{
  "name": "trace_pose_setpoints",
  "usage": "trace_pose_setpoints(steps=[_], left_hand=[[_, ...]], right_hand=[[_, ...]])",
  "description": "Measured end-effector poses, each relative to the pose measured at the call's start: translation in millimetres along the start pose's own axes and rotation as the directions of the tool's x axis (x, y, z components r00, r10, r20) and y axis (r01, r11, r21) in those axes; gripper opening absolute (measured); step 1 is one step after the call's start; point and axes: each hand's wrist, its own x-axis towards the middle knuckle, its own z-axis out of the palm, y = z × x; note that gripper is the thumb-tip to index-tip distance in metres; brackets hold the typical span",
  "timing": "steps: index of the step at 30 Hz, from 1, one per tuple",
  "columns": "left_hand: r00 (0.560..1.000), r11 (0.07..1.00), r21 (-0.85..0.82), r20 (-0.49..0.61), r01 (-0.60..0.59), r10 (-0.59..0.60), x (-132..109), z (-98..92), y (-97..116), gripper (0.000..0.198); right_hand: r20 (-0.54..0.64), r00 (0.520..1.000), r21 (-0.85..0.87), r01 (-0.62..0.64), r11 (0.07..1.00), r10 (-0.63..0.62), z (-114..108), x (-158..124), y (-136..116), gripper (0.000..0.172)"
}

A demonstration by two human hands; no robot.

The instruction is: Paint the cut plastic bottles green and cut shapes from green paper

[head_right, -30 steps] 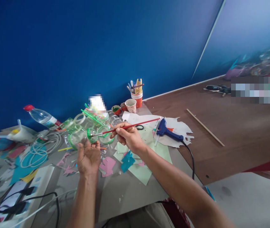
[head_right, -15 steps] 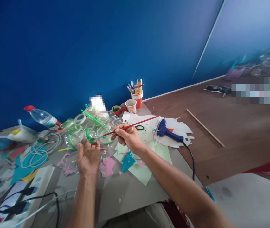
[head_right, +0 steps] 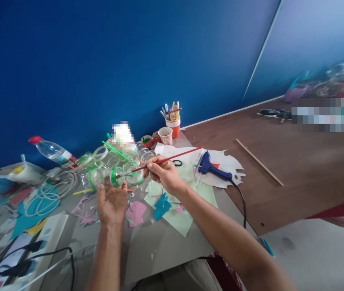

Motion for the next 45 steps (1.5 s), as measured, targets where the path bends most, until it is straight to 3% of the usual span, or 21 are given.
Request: trace_pose_setpoints(steps=[9, 17, 25, 30, 35, 40, 45], left_hand=[[0.998, 1.000, -0.003, 0.061, -0.012, 0.013, -5.6, 7.7, 1.9, 0.023], [0.999, 0.997, -0.077, 0.052, -0.012, 0.016, -4.1, 2.8, 3.0, 0.018], [0.998, 0.996, -0.090, 0.055, 0.010, -0.005, -3.4, 2.0, 1.1, 0.020], [1.000, 0.998, -0.065, 0.020, 0.014, -0.013, -6.1, 4.6, 3.5, 0.013], [0.999, 0.999, -0.045, 0.021, 0.030, -0.029, -6.6, 4.9, 3.8, 0.019], [1.000, 1.000, -0.010, 0.016, 0.008, -0.008, -6.8, 4.9, 3.0, 0.019], [0.998, 1.000, -0.006, 0.068, -0.002, 0.002, -5.3, 3.4, 3.4, 0.031]], right_hand=[[-0.068, 0.997, 0.014, 0.020, 1.000, -0.019, -3.9, 4.8, 0.7, 0.025], [-0.118, 0.991, 0.076, -0.057, 0.995, 0.066, -10.5, 9.1, 1.7, 0.024], [-0.004, 0.997, 0.110, -0.074, 0.991, 0.075, -8.0, 5.4, -1.9, 0.022], [-0.091, 0.994, 0.099, -0.057, 0.993, 0.066, -9.0, 7.7, -3.5, 0.025], [-0.004, 0.997, 0.098, -0.082, 0.992, 0.083, -7.8, 6.5, -4.3, 0.022], [-0.071, 0.995, 0.126, -0.059, 0.990, 0.068, -11.0, 8.4, -3.5, 0.021], [-0.048, 0.997, 0.132, -0.059, 0.990, 0.066, -12.4, 9.4, -4.1, 0.019]])
